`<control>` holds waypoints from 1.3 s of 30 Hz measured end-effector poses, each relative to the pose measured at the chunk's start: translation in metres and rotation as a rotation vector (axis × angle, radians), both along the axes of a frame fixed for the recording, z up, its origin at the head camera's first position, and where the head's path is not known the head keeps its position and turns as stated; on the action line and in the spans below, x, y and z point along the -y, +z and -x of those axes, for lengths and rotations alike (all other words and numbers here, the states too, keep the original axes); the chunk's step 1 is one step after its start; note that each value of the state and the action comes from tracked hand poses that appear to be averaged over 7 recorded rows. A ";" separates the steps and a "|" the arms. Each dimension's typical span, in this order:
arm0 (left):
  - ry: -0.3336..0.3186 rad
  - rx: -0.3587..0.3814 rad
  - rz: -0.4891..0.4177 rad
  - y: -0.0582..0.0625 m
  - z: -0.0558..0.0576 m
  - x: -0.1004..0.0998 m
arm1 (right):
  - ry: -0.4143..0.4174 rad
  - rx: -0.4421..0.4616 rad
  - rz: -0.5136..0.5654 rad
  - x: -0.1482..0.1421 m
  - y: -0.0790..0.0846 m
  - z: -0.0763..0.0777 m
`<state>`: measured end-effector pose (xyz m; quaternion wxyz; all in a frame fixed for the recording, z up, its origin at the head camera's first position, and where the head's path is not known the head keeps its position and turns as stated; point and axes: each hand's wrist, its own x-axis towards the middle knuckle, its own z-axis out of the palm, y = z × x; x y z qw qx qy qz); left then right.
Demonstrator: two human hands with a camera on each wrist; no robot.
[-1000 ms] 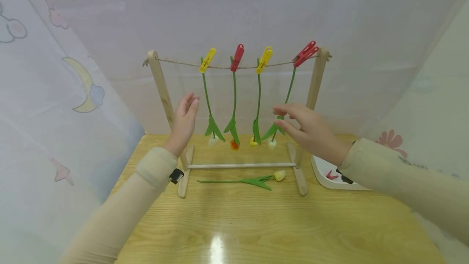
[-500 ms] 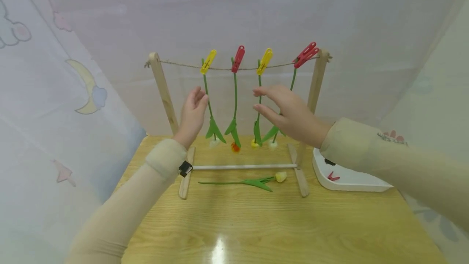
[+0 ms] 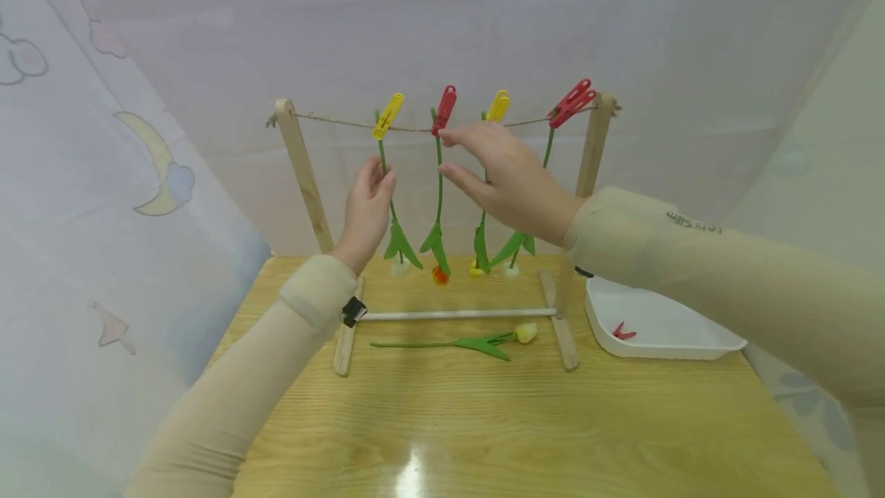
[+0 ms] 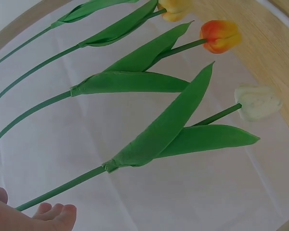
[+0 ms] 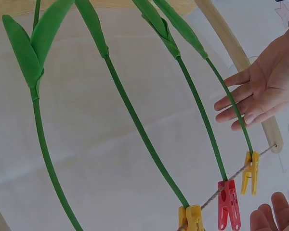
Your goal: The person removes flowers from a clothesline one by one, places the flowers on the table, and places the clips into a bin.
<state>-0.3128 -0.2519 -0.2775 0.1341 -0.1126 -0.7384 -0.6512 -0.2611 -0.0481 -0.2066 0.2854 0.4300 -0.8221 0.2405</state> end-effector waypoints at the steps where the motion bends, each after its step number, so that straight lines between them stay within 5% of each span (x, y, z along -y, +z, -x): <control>1: 0.002 -0.004 0.007 0.000 0.000 0.000 | -0.001 -0.006 -0.003 0.002 0.001 0.001; 10: 0.035 -0.027 0.073 0.001 0.003 -0.003 | 0.002 -0.054 -0.038 0.020 0.022 0.014; 27: 0.061 -0.048 0.071 0.000 0.005 -0.005 | -0.255 0.283 -0.275 0.058 0.069 0.036; 39: 0.054 -0.091 0.081 0.000 0.007 -0.007 | -0.305 0.344 -0.366 0.063 0.074 0.054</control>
